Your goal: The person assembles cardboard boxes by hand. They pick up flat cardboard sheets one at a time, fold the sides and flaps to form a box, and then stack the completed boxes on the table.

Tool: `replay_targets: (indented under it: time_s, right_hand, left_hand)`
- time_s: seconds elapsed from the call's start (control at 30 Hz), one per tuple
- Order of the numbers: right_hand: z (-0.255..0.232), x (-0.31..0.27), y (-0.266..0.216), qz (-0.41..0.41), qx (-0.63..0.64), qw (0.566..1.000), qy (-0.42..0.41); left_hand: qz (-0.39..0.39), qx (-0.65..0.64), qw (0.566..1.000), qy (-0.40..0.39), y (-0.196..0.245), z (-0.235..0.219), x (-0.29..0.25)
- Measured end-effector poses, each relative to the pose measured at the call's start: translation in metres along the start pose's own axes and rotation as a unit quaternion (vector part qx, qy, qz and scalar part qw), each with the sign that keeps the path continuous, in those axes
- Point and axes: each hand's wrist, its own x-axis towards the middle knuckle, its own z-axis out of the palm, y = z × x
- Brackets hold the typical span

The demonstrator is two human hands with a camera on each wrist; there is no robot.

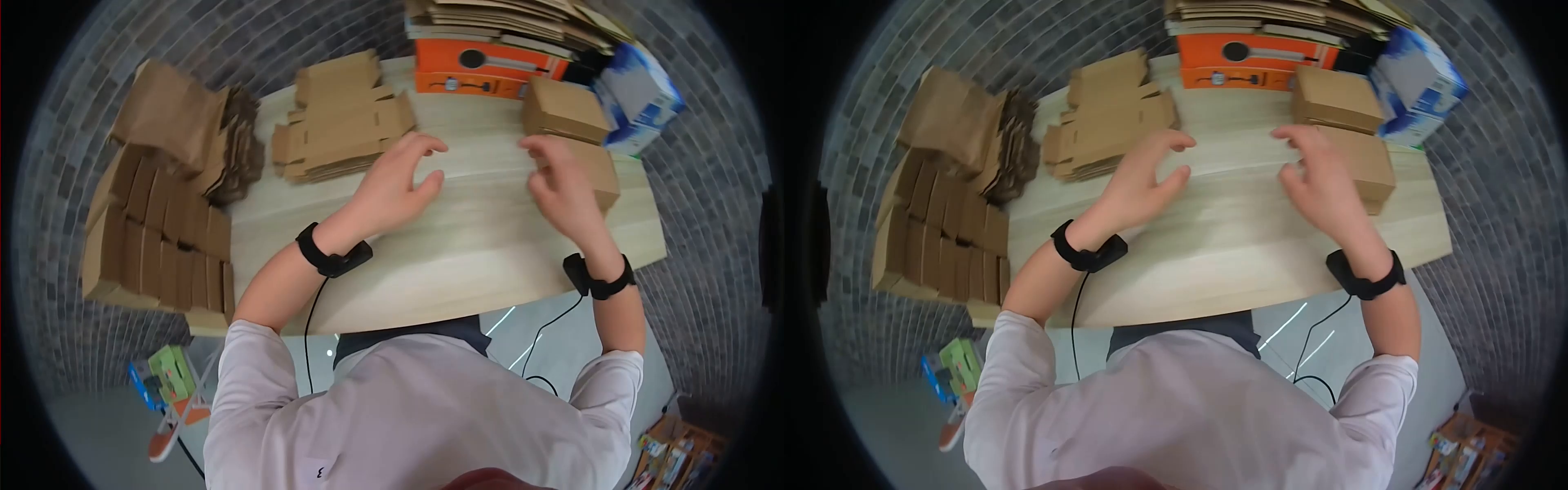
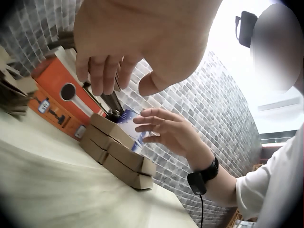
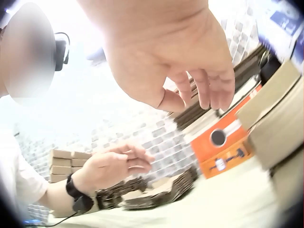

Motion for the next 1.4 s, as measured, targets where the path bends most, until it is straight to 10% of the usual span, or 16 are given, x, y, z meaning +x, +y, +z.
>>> replay_targets:
  time_s: [0.2, 0.3, 0.5, 0.87, 1.4]
  right_hand:
    - [0.101, 0.048, -0.015, -0.062, -0.015, 0.990, -0.124]
    - [0.135, 0.080, -0.015, -0.025, -0.036, 0.996, -0.081]
    - [0.158, 0.105, -0.024, -0.009, -0.111, 0.992, -0.054]
    - [0.175, 0.100, -0.032, -0.102, -0.211, 0.972, -0.011]
    - [0.168, 0.145, -0.017, 0.044, 0.025, 0.998, 0.042]
  left_hand:
    - [-0.203, 0.096, 0.965, 0.138, -0.056, -0.058, -0.044]
    - [-0.154, 0.284, 0.922, 0.215, -0.114, -0.084, -0.070]
    - [-0.266, 0.287, 0.904, 0.172, -0.149, -0.104, -0.085]
    - [-0.178, 0.409, 0.878, 0.173, -0.142, -0.098, -0.089]
    - [-0.159, 0.317, 0.894, 0.274, -0.134, -0.130, -0.047]
